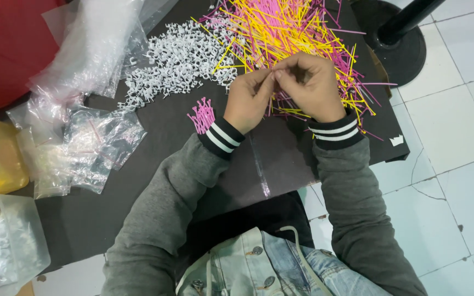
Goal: Sorting pink cable ties from a mixed pile and organizing them into a bundle.
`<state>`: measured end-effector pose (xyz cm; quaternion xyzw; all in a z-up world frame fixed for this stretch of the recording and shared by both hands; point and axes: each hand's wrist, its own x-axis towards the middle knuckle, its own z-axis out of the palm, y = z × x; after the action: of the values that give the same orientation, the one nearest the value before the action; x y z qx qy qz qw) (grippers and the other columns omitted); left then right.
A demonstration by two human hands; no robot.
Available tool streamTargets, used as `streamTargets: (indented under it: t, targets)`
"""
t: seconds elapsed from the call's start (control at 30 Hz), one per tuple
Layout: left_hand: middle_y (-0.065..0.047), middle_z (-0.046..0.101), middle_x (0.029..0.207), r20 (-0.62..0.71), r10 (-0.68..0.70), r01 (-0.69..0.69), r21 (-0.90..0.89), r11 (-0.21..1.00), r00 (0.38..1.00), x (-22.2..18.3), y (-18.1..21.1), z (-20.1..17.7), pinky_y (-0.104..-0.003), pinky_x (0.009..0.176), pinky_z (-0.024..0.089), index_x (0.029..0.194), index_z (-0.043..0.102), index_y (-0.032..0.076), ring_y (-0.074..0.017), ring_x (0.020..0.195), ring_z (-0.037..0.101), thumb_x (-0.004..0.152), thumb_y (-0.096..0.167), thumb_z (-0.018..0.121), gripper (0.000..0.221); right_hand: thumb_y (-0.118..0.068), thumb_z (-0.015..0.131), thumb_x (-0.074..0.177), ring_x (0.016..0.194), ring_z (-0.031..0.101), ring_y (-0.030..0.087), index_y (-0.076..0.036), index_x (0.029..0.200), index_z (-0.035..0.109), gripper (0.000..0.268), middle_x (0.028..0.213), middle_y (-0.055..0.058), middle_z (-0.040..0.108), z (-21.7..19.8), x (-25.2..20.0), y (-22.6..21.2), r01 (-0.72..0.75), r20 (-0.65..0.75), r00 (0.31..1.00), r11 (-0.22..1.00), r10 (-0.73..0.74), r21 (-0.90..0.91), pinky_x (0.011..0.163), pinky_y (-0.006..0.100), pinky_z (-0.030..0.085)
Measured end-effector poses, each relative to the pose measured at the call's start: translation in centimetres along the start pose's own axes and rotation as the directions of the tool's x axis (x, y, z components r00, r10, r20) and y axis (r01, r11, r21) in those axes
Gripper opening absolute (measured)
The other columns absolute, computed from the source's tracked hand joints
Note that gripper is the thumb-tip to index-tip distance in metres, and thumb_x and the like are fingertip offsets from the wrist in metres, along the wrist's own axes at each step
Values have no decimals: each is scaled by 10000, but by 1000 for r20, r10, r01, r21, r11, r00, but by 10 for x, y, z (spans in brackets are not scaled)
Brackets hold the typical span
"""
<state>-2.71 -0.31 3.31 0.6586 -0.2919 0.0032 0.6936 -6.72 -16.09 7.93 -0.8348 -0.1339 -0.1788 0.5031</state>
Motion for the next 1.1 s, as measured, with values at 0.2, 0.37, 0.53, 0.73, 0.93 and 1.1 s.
streamTargets:
  t: [0.2,0.37,0.53,0.73,0.93,1.1]
  targets:
    - [-4,672,600,107,-159,159,9,987,982,3,4,-2,-277,597,474,701,622,133,-94,551,584,1033,224,482,372,3,708,1024,900,650,155,26,1104,699,84,958,95,681,3,-2,6,6,-40,999,998,-4,56,787,256,536]
    - [-23,620,634,-41,-219,212,-123,969,975,7,-12,-7,-264,556,496,969,662,96,-113,532,624,1047,203,468,235,-61,709,992,798,590,130,-58,1056,694,66,925,55,645,-3,-8,16,-72,4,997,991,73,-116,698,259,495]
    - [-29,603,686,-107,-200,179,-182,967,974,12,2,-21,-253,554,559,950,653,65,-138,546,663,1060,176,446,259,-157,719,900,847,630,314,-143,1062,807,186,894,114,649,-5,-17,55,-14,246,955,855,166,-519,793,437,445]
    - [-37,619,740,-106,-219,201,-163,966,970,12,1,-22,-277,576,577,994,672,54,-147,581,678,1055,214,458,274,-88,649,906,855,638,327,-23,1073,809,240,770,103,682,-18,-19,63,-143,65,965,719,254,-680,684,525,520]
    - [-68,687,744,-106,-226,197,-235,952,968,11,-1,-20,-277,573,607,991,671,25,-165,552,688,1054,177,461,267,-85,708,889,804,598,236,-74,923,771,73,775,51,663,-5,-18,47,-33,107,989,870,98,-493,729,398,459]
    - [-68,687,747,-104,-278,247,-238,939,955,11,-4,-19,-279,580,637,980,670,22,-162,571,682,1045,192,486,259,-182,730,967,700,625,339,-44,1033,825,180,824,139,623,0,-21,53,-71,51,989,746,139,-663,640,482,489]
